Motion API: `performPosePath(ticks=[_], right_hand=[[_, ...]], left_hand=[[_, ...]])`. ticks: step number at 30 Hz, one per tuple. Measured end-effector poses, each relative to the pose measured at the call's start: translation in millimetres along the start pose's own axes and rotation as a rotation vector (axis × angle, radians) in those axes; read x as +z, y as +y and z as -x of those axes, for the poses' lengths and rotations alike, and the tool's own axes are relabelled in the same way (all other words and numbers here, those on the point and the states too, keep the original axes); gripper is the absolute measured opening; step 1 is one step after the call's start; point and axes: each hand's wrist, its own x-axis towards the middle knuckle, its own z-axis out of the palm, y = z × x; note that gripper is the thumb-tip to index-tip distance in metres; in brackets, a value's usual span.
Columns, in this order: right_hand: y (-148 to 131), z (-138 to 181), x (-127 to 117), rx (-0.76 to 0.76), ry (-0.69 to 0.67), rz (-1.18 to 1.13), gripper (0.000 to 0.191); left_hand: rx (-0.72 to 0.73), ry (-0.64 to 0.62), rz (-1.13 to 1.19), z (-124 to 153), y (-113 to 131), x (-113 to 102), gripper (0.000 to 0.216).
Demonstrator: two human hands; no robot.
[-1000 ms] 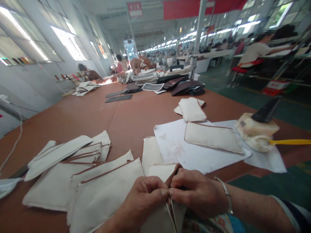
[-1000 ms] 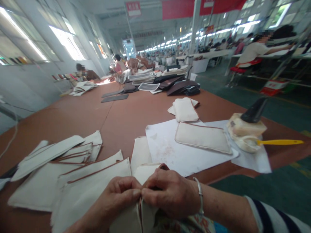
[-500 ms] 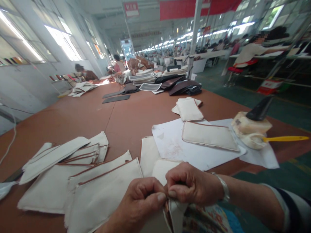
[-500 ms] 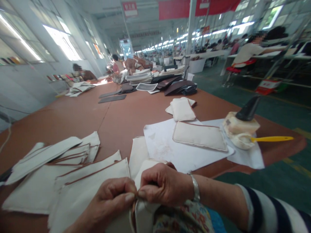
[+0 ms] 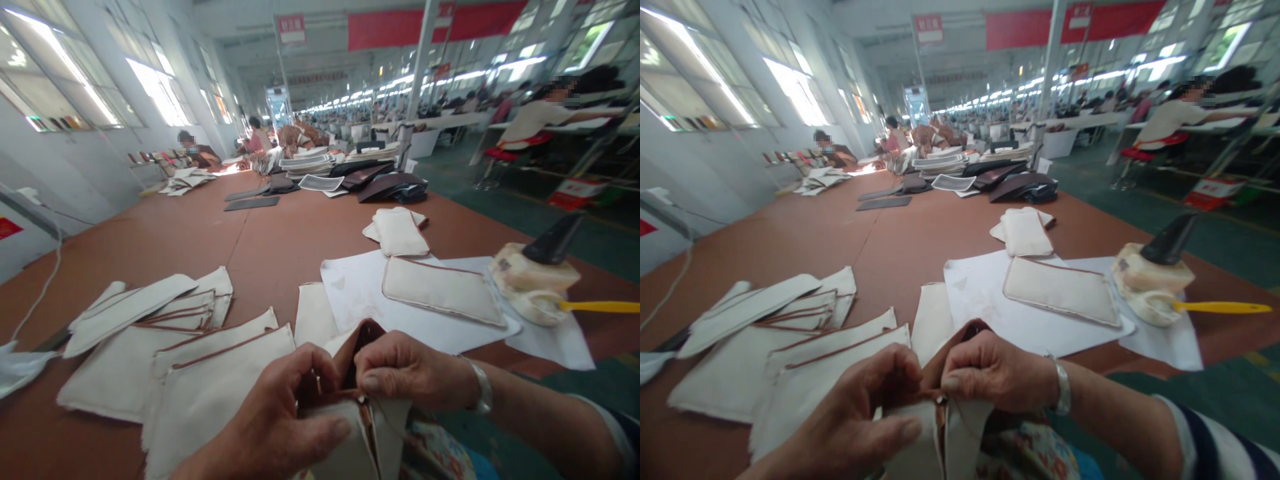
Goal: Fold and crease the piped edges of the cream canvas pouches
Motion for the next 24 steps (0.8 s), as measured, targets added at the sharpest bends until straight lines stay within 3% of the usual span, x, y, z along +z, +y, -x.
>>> performPosePath(ticks=[5,8,11,15,18,20,22,24], right_hand=[[2.7,2.8,3.5,0.084,0.029,-0.079,0.046],[4.0,3.3,6.2,0.076,0.045,-0.115,0.048],[6.4,2.7,7.6,0.063,0.047,-0.146,0.048],[10.2,1.8,10.3,0.065,0.053,-0.141,0.039],[10.1,1.6,15.2,0.104,0.113,-0.057,0.017],[7.3,1.3,19.5,0.076,0.175,0.064,0.010],[4.2,0.0,23.6,-0.002,0.210,0.206,0.015],[3.2,-3.4,25.7,-0.086,0.206,0.333,0.016]], left_hand=[[0.550,0.185,-0.418,3.1,-6.2,0.6,0.016],[0.701,0.243,-0.667,3.6,-6.0,2.0,0.018],[0.748,0.294,-0.823,4.3,-6.7,5.3,0.015],[0.749,0.306,-0.914,5.0,-13.8,13.4,0.016],[0.744,0.250,-0.894,5.0,-16.2,16.1,0.021],[0.615,0.182,-0.692,4.3,-12.9,14.0,0.017],[0.382,0.074,-0.438,2.3,-7.0,10.4,0.009],[0.169,-0.048,-0.279,-0.8,-1.6,8.0,0.021]])
